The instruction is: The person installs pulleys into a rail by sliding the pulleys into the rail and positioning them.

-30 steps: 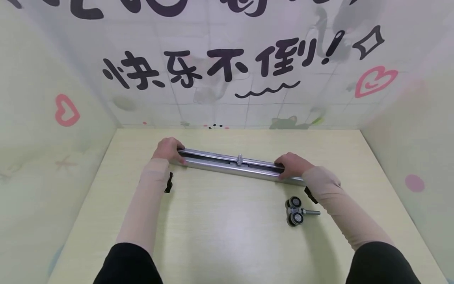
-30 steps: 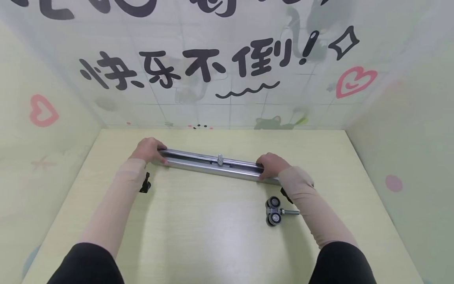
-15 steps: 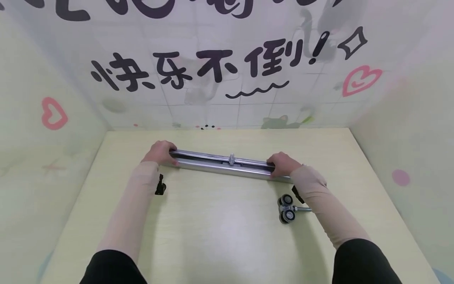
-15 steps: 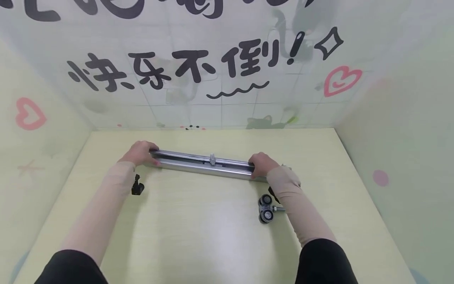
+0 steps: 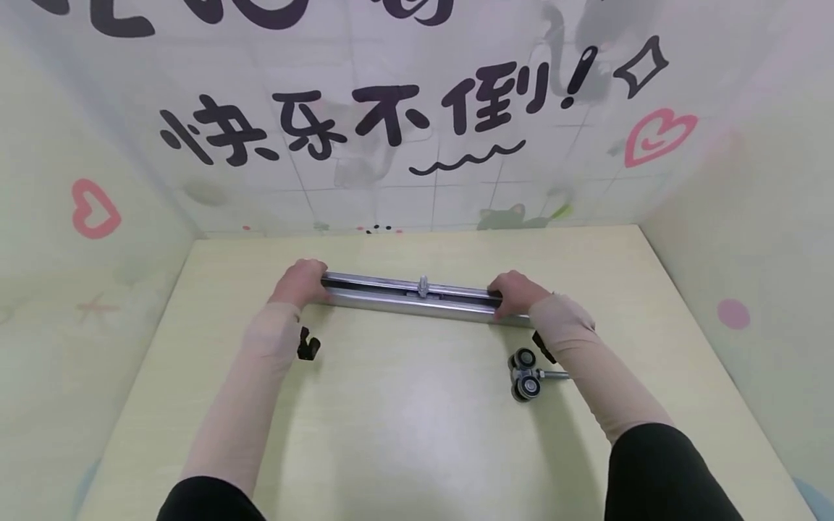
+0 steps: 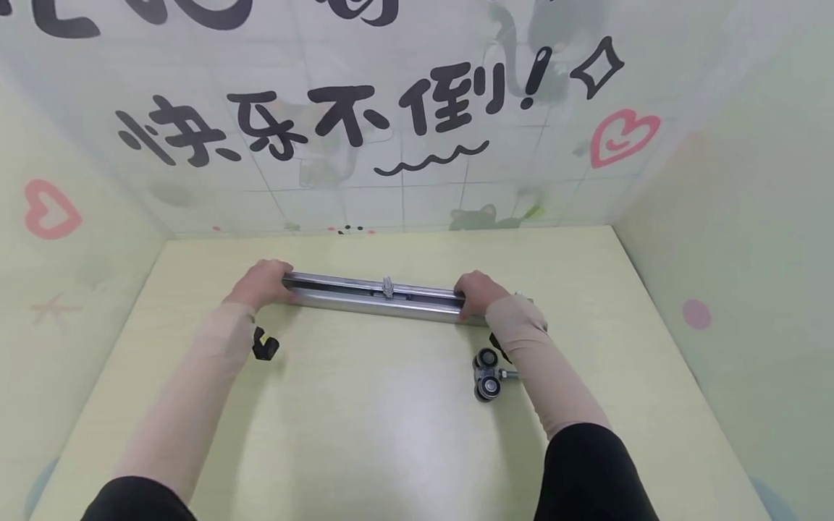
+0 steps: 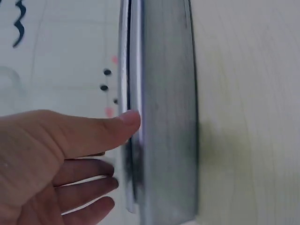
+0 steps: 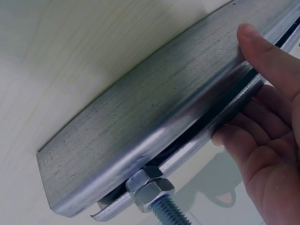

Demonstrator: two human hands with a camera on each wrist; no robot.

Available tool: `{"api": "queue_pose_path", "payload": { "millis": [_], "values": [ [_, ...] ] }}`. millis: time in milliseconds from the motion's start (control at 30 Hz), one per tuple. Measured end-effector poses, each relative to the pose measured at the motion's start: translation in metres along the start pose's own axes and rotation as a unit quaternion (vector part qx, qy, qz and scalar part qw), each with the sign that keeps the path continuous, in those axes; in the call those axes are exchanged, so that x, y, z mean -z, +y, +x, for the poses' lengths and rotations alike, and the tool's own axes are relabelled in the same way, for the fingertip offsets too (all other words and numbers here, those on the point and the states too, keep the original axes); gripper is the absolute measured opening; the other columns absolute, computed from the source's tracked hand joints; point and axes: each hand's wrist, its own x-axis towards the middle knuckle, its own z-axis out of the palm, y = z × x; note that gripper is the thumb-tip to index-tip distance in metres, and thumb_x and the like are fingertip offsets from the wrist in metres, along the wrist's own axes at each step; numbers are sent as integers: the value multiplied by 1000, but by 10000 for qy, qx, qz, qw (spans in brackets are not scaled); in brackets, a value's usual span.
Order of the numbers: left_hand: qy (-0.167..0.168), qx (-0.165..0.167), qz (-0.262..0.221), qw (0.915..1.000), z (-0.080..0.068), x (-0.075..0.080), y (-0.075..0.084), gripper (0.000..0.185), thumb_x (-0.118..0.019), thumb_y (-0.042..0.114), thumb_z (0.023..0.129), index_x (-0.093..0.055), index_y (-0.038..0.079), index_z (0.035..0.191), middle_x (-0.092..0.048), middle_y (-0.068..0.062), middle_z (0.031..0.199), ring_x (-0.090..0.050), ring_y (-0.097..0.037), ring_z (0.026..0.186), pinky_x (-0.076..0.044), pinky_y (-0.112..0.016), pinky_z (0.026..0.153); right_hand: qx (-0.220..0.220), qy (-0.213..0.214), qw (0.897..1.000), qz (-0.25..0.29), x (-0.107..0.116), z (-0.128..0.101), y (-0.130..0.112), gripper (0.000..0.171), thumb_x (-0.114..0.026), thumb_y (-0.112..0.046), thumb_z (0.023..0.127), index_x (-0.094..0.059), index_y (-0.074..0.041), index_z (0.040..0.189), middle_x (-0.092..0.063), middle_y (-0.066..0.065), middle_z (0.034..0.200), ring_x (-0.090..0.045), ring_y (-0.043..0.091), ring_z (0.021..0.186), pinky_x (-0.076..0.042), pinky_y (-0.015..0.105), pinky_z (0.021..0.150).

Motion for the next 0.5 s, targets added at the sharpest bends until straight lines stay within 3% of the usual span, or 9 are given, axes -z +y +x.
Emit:
{"api": "queue_pose_path", "payload": {
  "millis": [100, 167, 267, 500],
  "values": [
    [33, -336, 173, 9993, -7, -3, 19, 34, -70, 15, 75, -62, -6, 101, -64, -18, 94, -59, -27, 78, -50, -40, 70, -42, -21, 10000, -14, 2, -1, 0, 32, -80, -16, 60, -67, -3, 85, -64, 4, 79, -54, 18, 71, -48, 34, 72],
    [-101, -603, 113, 9981, -11, -9, 38, 28, -66, 17, 81, -63, -2, 101, -66, -14, 93, -60, -22, 76, -51, -37, 71, -108, -56, 9999, -6, 3, -1, -1, 34, -80, -17, 60, -67, -2, 88, -65, 5, 81, -55, 18, 73, -48, 35, 74],
    [-191, -1318, -38, 9911, -18, -27, 73, 22, -63, 19, 84, -64, 1, 97, -66, -10, 90, -60, -17, 74, -52, -32, 71, -183, -83, 9998, 3, 5, -3, -1, 39, -81, -17, 60, -67, -1, 93, -66, 7, 85, -56, 20, 76, -48, 36, 77],
    [-380, -2926, -34, 9555, -35, -79, 163, 27, -62, 21, 85, -64, 3, 105, -66, -7, 104, -62, -18, 95, -48, -27, 86, -48, -10, 10000, 60, 2, -2, -2, 39, -81, -17, 60, -67, 0, 93, -66, 6, 83, -56, 19, 74, -48, 34, 75]
  ]
}}
